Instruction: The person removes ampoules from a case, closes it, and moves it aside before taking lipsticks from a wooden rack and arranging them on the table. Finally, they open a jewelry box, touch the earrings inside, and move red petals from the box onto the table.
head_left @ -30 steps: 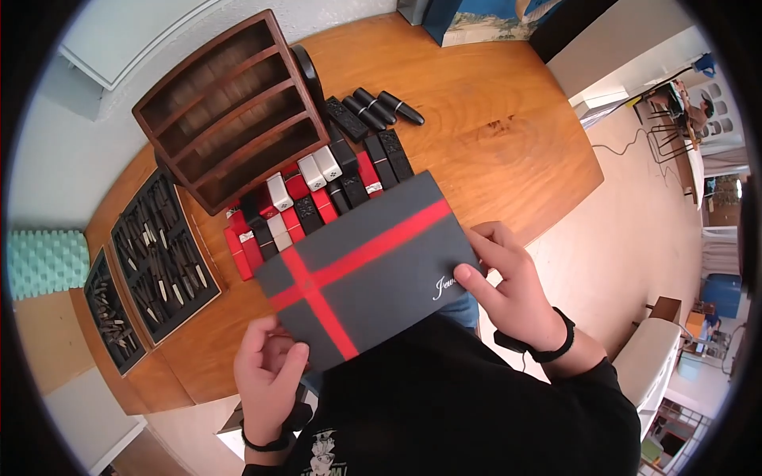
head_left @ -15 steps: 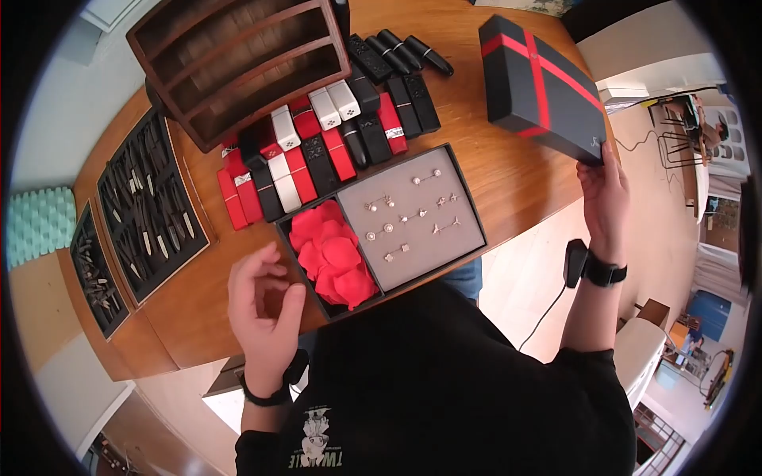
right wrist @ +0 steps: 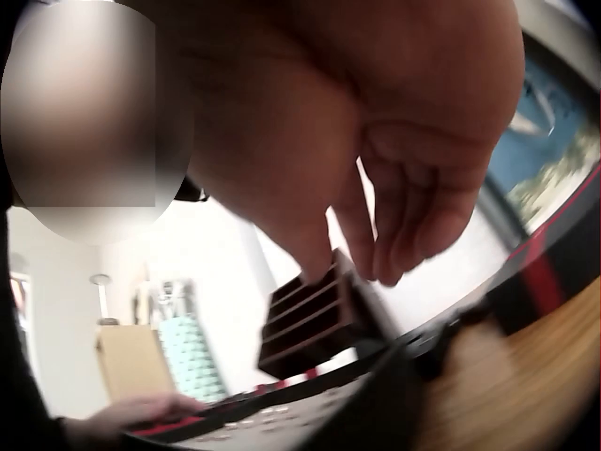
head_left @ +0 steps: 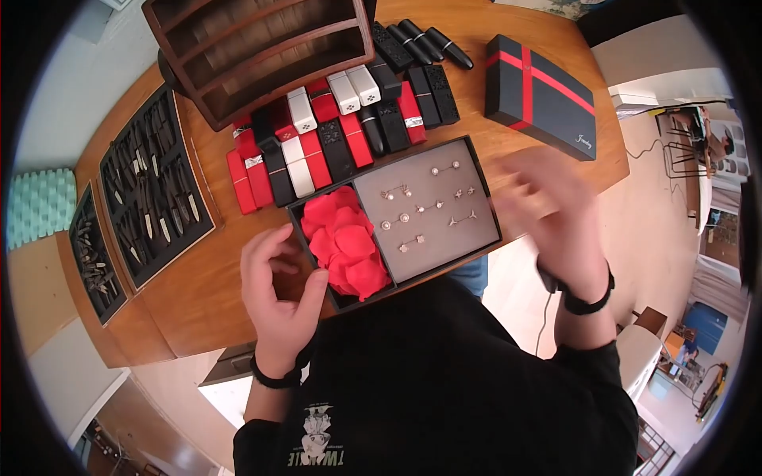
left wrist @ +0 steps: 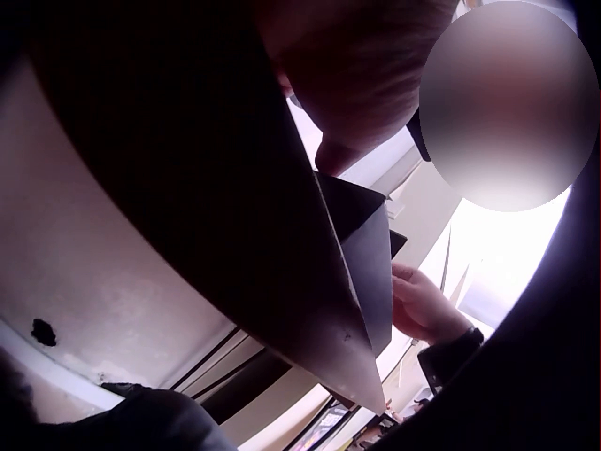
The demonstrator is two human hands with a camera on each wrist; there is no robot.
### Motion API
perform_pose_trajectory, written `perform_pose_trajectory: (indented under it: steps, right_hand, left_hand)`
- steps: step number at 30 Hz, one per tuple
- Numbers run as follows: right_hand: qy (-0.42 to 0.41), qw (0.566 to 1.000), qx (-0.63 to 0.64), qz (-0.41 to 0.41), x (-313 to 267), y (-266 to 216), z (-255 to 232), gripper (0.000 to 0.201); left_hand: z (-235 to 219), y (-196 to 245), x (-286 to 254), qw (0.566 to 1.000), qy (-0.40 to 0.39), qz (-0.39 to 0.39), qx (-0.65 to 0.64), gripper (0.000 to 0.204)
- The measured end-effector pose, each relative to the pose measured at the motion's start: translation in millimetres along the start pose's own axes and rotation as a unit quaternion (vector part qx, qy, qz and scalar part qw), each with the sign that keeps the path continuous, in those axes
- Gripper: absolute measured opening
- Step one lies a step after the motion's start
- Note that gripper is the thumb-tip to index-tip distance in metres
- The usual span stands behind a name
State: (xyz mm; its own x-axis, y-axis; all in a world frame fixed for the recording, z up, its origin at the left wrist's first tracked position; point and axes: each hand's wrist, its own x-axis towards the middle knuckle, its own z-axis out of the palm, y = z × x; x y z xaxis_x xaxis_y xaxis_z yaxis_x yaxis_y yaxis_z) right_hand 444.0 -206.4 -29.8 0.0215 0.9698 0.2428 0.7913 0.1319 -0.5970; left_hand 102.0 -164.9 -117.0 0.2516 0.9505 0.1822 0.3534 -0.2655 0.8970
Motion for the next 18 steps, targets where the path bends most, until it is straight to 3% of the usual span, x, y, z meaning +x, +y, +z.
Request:
perform_pose_trajectory:
  steps: [1,4,6,13,16,18]
  right_hand:
    - [-0.066,0.990,-0.019,-0.120,8,-5,12,0.026]
    - [-0.097,0.975,0.001,-0.198,33,-22,40,0.026]
    - [-0.147,0.956,-0.080,-0.240,52,-23,48,0.022]
    - [-0.236,0.948,-0.061,-0.203,66,-32,53,0.015]
    - [-0.199,0.958,-0.099,-0.180,55,-37,57,0.015]
    - [-0.141,0.951,-0.164,-0.222,51,-41,61,0.019]
  left_hand:
    - [1,-1,0,1.000,0.000,0.000,0.001,0.059]
    - [1,-2,0,1.000,0.002,0.009,0.012,0.060]
    - [1,-1,0,1.000,-0.002,0.013,0.023,0.061]
    - [1,4,2,0.999,-0.002,0.019,0.045,0.061]
    - [1,4,3,0.999,-0.005,0.029,0.044,0.061]
    - [1,2,3,0.998,-0.005,0.038,0.051,0.061]
